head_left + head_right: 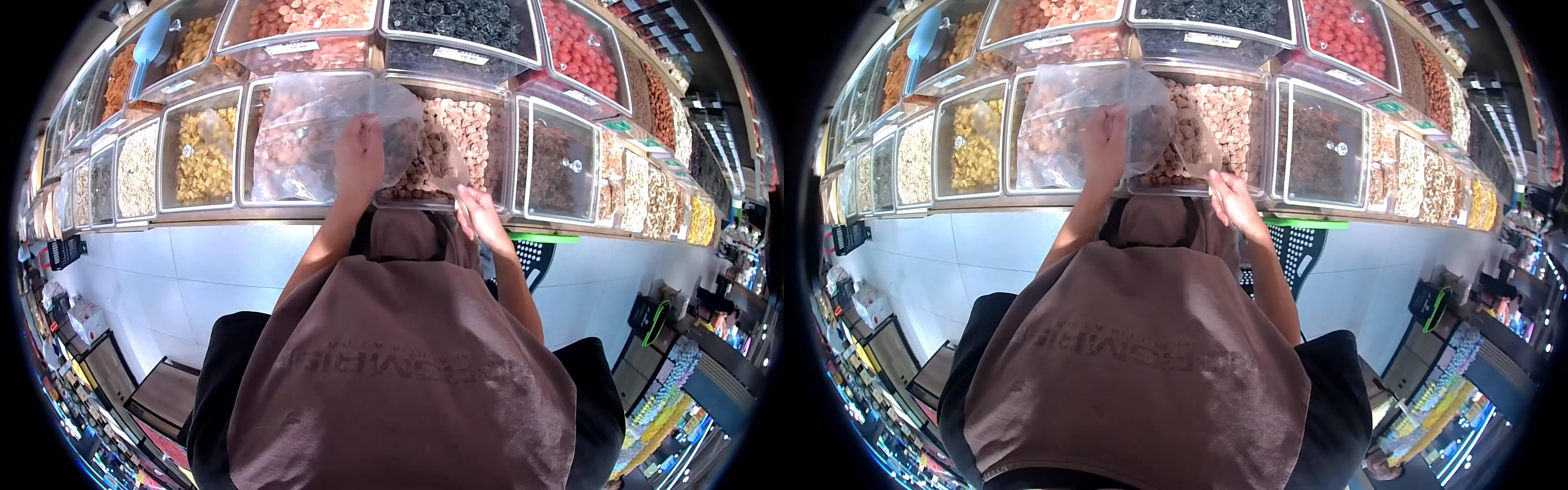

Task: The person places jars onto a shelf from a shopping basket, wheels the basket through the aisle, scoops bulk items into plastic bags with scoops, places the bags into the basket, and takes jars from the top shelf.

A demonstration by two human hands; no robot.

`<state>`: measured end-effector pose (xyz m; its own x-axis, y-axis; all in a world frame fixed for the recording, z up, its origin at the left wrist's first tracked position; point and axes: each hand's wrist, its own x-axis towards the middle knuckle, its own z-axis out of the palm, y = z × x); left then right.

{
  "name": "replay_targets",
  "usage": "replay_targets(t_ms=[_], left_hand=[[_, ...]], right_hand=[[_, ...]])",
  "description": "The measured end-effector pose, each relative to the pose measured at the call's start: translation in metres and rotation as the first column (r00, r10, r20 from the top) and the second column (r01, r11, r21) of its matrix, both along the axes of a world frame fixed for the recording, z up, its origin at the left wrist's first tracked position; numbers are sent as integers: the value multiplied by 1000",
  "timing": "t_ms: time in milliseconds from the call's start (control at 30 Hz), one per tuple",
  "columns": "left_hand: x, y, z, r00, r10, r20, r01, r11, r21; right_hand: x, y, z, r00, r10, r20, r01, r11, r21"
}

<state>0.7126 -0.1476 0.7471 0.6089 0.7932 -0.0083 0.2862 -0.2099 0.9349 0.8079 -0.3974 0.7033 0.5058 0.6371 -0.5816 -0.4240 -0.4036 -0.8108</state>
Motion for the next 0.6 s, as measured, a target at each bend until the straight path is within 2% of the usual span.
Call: replay_targets(t_ms=[67, 133, 200, 267, 333, 367, 400, 467, 500, 600], left_hand=[[3, -1, -5, 999, -24, 25, 25, 999, -26], [6, 1, -23, 975, -105, 195, 42, 952, 304], [3, -6, 3, 979, -151, 140, 102, 946, 308], [4, -10, 16, 977, -193, 89, 157, 937, 312], [2, -13, 19, 960, -271, 63, 223, 885, 408], [1, -15, 21, 962, -268, 57, 222, 884, 411], [0, -18, 24, 959, -278, 55, 232, 882, 411], [-4, -20, 28, 960, -276, 46, 232, 880, 414], [-5, -20, 30, 961, -269, 57, 225, 889, 399], [-14, -12, 34, 973, -224, 49, 188, 903, 387]], right_hand=[[-7, -5, 2, 998, 62, 14, -61, 997, -50], [-11, -4, 10, 997, 77, 0, -77, 994, -77], [-17, 9, 26, 991, 132, 11, -131, 990, -60], [-17, 31, 32, 994, 108, -10, -108, 993, -51], [-14, 61, 34, 977, 205, 52, -204, 979, -20], [-24, 88, 27, 918, 149, 367, -213, 967, 139], [-29, 102, 17, 839, 146, 524, -283, 940, 191], [-40, 131, 1, 603, 47, 796, -400, 882, 251], [-42, 137, -2, 496, 22, 868, -446, 864, 233], [-49, 151, -4, 347, 41, 937, -516, 842, 154]])
